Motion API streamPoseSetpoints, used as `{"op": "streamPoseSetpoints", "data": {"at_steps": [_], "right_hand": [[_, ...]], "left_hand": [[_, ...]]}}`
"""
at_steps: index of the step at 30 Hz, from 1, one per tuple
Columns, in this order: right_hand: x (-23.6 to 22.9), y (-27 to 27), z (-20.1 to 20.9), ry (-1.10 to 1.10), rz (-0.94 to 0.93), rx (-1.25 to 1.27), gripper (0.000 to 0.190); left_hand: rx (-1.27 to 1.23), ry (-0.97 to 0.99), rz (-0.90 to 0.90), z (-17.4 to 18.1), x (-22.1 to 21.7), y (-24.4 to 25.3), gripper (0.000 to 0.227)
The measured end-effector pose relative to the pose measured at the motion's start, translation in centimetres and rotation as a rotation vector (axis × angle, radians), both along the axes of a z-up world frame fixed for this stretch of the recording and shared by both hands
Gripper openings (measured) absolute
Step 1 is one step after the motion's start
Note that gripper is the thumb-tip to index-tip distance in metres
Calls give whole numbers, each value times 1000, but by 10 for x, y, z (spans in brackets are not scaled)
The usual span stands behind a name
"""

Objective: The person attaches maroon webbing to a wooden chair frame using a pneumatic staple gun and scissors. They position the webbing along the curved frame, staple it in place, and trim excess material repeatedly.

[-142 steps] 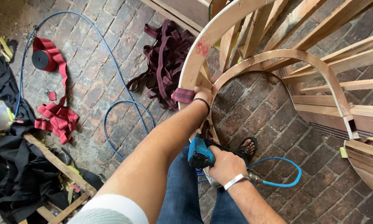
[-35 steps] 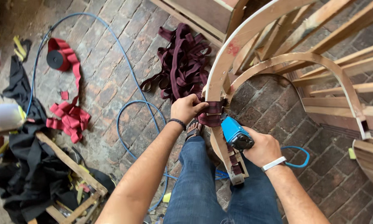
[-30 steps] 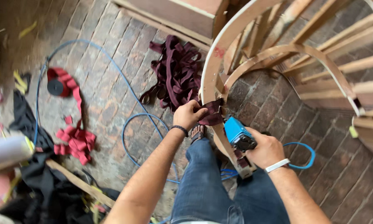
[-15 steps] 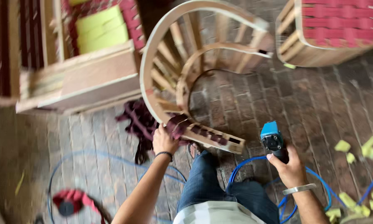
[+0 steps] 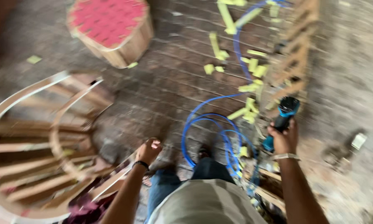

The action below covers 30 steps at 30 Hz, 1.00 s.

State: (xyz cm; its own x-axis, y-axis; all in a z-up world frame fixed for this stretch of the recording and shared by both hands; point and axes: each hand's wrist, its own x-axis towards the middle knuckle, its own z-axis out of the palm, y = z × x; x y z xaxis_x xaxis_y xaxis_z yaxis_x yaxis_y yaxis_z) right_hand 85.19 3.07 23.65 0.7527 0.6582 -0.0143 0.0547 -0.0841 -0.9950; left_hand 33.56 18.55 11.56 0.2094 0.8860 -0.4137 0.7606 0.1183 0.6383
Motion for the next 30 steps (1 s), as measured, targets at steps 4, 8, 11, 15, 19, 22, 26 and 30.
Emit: {"op": "streamPoseSetpoints", "data": {"at_steps": [4, 8, 11, 15, 19, 22, 26, 30], "right_hand": [[86, -55, -5, -239, 75, -133, 63], [130, -67, -26, -528, -98, -635, 78], [142, -74, -40, -716, -182, -776, 67], [142, -127, -44, -743, -357, -485, 21], [153, -178, -52, -718, -461, -956, 46], [166, -202, -70, -593, -474, -859, 58], [203, -211, -84, 215, -524, -982, 37], [203, -211, -72, 467, -550, -248, 21]], "left_hand": [[-50, -81, -304, 32, 121, 9, 37], [-102, -45, -597, 67, 199, -1, 38], [-128, -10, -670, 89, 231, -20, 37], [-216, 84, -733, 113, 247, -39, 37], [-291, 123, -716, 113, 242, -55, 37], [-303, 154, -687, 105, 229, -58, 37], [-263, 97, -646, 94, 212, -53, 37], [-228, 51, -574, 80, 192, -56, 37]]}}
